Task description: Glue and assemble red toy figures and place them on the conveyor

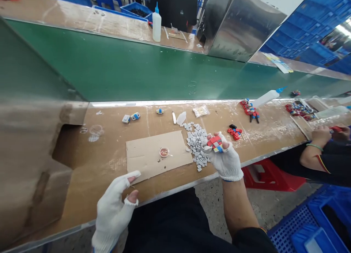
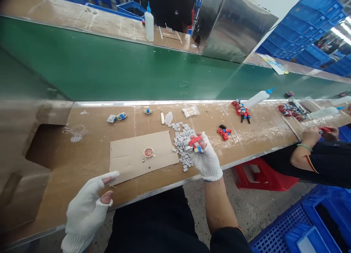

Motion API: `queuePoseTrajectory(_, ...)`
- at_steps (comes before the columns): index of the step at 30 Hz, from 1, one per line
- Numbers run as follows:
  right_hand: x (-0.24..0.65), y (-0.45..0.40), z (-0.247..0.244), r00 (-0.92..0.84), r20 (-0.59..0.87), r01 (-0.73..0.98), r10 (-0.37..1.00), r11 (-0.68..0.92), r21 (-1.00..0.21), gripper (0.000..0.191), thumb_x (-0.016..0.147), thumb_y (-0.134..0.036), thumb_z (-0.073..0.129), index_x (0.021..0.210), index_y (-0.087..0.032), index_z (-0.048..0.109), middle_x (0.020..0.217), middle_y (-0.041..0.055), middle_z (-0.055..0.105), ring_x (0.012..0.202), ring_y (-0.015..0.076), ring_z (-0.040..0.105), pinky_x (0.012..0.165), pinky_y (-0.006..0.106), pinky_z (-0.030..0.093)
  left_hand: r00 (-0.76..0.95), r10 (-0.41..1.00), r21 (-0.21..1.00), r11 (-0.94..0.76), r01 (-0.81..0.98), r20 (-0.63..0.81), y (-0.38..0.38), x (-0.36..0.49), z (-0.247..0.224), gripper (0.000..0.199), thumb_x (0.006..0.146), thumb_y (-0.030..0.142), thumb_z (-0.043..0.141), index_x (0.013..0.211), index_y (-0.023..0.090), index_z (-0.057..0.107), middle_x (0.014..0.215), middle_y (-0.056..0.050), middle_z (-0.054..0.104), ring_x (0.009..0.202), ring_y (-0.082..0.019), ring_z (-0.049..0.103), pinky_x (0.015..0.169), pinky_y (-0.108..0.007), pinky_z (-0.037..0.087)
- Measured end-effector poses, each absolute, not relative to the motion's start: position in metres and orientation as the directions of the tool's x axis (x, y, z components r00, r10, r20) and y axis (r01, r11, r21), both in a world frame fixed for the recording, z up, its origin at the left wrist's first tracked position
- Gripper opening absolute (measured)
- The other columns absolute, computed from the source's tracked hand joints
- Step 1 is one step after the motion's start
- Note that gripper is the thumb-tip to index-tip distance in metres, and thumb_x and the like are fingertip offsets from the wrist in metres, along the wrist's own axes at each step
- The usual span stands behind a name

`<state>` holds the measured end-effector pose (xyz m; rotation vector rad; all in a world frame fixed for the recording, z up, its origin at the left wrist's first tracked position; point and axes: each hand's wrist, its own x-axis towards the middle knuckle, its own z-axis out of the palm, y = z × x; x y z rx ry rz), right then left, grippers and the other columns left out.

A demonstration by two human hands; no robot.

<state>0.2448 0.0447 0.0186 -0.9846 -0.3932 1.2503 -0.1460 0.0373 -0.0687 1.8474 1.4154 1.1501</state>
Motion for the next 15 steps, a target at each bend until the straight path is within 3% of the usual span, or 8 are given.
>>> queuePoseTrajectory(2,0.258,0.048,0.020,0.364,-0.212,-0.436,0.907,-0.035,-0.899,0.053,0.076,-0.036,0.105,0.110,-0.035,0.066,0.111,-0.0026,0.077,0.099,0.0194,0.079,0.083,0.036,0.072,0.070,0.956,0.816,-0.280,0.506,0.284,0.042,-0.148,-0.071,0.033,0.110,0.048,0.072,0.124,0.023,0.089,0.123,-0.011,0.093,0.104,-0.031,0.092,0.065,-0.030,0.075)
queuePoseTrajectory(3,0.266,0.052,0.021,0.393,-0.188,-0.324,0.900,-0.056,-0.945,0.052,0.075,-0.036,0.103,0.107,-0.034,0.062,0.107,-0.0037,0.075,0.095,0.0181,0.078,0.082,0.035,0.071,0.068,0.955,0.807,-0.280,0.519,0.288,0.045,-0.150,-0.073,0.033,0.111,0.047,0.071,0.124,0.023,0.089,0.122,-0.011,0.093,0.103,-0.030,0.092,0.065,-0.030,0.074)
queuePoseTrajectory(7,0.298,0.081,0.030,0.439,-0.105,0.036,0.892,-0.135,-0.990,0.049,0.075,-0.040,0.091,0.105,-0.032,0.053,0.097,-0.0061,0.066,0.085,0.0174,0.073,0.080,0.036,0.068,0.120,0.926,0.725,-0.356,0.590,0.357,0.050,-0.160,-0.085,0.027,0.112,0.043,0.071,0.121,0.025,0.089,0.118,-0.009,0.094,0.097,-0.028,0.092,0.084,-0.033,0.078)
queuePoseTrajectory(10,0.321,0.126,0.044,0.300,-0.043,0.462,0.953,-0.184,-0.867,0.035,0.078,-0.044,0.075,0.103,-0.029,0.056,0.092,-0.0039,0.061,0.084,0.0202,0.065,0.084,0.042,0.064,0.139,0.908,0.691,-0.393,0.607,0.394,0.052,-0.165,-0.094,0.026,0.112,0.042,0.071,0.118,0.025,0.090,0.114,-0.009,0.095,0.094,-0.028,0.092,0.080,-0.032,0.077)
queuePoseTrajectory(13,0.341,0.193,0.059,0.200,-0.010,0.689,0.980,-0.148,-0.710,0.030,0.068,-0.032,0.077,0.094,-0.027,0.062,0.091,-0.0012,0.062,0.091,0.0227,0.059,0.093,0.042,0.056,0.158,0.909,0.697,-0.398,0.596,0.385,0.051,-0.168,-0.103,0.024,0.111,0.039,0.073,0.118,0.026,0.091,0.116,-0.008,0.095,0.095,-0.027,0.092,0.077,-0.030,0.077)
queuePoseTrajectory(15,0.349,0.245,0.062,0.150,-0.016,0.787,0.989,-0.129,-0.603,0.027,0.070,-0.026,0.079,0.092,-0.026,0.065,0.093,0.0003,0.065,0.096,0.0236,0.058,0.096,0.041,0.052,0.156,0.917,0.705,-0.384,0.596,0.367,0.049,-0.169,-0.109,0.024,0.112,0.040,0.072,0.119,0.028,0.092,0.117,-0.007,0.095,0.095,-0.027,0.093,0.078,-0.029,0.078)
